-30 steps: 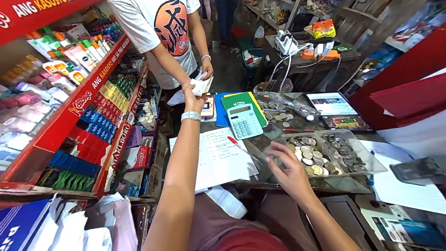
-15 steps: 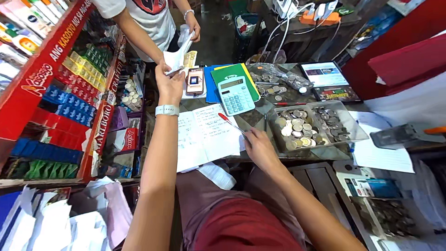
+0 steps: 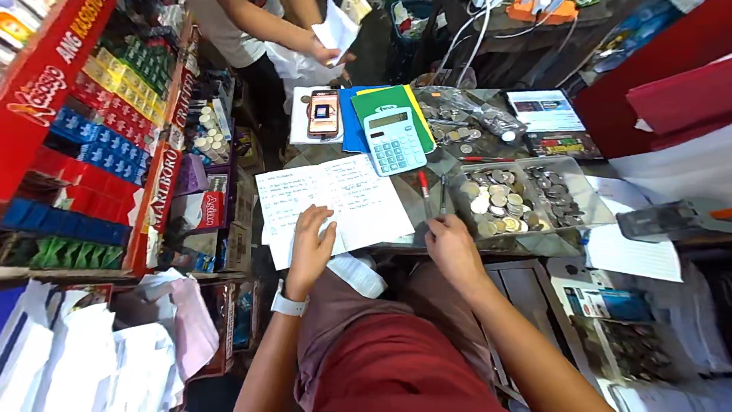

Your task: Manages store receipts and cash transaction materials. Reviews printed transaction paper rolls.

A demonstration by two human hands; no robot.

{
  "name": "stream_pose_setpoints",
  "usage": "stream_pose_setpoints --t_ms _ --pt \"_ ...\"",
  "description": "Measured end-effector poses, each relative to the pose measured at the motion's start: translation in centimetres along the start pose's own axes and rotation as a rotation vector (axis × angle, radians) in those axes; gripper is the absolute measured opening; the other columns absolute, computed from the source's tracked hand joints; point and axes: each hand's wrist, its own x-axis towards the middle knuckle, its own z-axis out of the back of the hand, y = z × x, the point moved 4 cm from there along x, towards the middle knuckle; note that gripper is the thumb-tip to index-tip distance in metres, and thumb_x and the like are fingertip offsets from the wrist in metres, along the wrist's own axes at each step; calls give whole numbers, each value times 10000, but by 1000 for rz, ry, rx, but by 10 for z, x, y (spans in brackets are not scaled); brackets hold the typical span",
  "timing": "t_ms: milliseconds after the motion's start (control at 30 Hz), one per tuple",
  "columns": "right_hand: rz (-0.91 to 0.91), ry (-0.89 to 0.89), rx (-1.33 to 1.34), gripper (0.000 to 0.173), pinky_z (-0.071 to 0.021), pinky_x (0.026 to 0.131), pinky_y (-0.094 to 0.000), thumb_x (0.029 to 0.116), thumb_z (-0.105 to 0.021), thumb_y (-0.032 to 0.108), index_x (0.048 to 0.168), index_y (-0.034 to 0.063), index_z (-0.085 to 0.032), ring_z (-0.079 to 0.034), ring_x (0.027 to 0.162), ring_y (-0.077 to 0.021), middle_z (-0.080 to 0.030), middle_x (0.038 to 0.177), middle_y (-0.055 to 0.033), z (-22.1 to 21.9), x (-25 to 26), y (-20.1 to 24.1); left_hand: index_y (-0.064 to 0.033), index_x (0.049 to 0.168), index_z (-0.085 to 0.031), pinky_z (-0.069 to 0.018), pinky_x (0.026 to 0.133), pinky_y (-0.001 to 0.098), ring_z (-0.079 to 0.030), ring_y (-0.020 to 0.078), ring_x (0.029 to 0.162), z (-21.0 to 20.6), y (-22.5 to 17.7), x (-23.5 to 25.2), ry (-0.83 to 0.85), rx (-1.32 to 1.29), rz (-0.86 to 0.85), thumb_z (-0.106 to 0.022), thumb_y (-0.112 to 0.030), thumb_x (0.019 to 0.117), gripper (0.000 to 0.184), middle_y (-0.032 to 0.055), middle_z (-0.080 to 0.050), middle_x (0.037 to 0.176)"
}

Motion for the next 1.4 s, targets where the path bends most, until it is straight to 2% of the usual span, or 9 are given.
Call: stream_pose_setpoints --t_ms 167,300,433,667,900,1033,1133,1200,1400 --pt "-54 -96 -32 301 -551 895 -592 1036 -476 28 1239 -82 -670 -657 1094 -493 -631 1224 -336 11 23 -10 -15 1154 -749 -279 1190 629 -493 425 1385 1 7 -15 -9 114 -14 -546 -157 1007 288 192 -674 1307" --pt "-341 155 -199 381 -519 909 -625 1099 -422 155 1379 -75 -540 -635 1126 -519 -555 1334 -356 19 48 -8 -83 1130 -781 -182 1170 723 -440 469 1412 -13 8 -24 76 202 0 -547 -208 1016 289 185 -653 1347" --pt "-405 297 -280 477 -533 894 -623 1071 -421 73 1547 47 -398 -629 1134 -514 -464 1446 -337 8 62 -5 -108 1115 -784 -183 1154 750 -440 486 1407 -23 13 -29 62 262 -21 -571 -209 1004 261 195 -639 1358" --pt "-308 197 -192 315 -515 914 -649 1065 -480 135 1252 -36 -667 -616 1144 -523 -528 1369 -350 29 55 0 -58 1071 -781 -283 1158 691 -523 447 1349 -10 15 -29 -136 191 -62 -602 -143 970 222 193 -682 1276" --pt "-25 -37 6 309 -465 907 -699 1026 -480 20 1242 -64 -684 -592 1105 -583 -587 1213 -406 52 40 -5 34 1176 -709 -423 1103 551 -518 413 1337 62 52 -24 -511 201 180 -598 -98 965 272 258 -610 1343" --pt "167 -100 153 395 -514 824 -597 979 -501 -15 1355 -56 -612 -619 962 -499 -573 1182 -383 61 30 10 68 1280 -635 -443 1080 499 -576 345 1269 81 92 -36 -453 -2 486 -498 -168 1056 353 263 -608 1333" --pt "305 -229 188 270 -562 738 -520 984 -636 133 1138 -84 -681 -659 836 -429 -636 1021 -328 54 23 20 70 1289 -616 -450 1058 425 -597 253 1216 75 105 -45 -410 -235 621 -411 -233 1096 413 233 -634 1297" --pt "350 -298 158 307 -564 710 -500 1014 -585 216 1029 -75 -682 -670 820 -420 -655 928 -282 45 20 25 63 1296 -604 -460 1034 379 -595 205 1186 68 106 -48 -382 -336 655 -326 -263 1117 465 204 -629 1295" --pt "351 -229 143 469 -563 934 -525 1057 -499 254 1395 -62 -575 -687 1102 -425 -665 1260 -282 25 17 33 27 1380 -552 -470 1050 364 -584 166 1231 58 103 -41 -310 -406 641 -254 -361 1121 553 168 -598 1364"
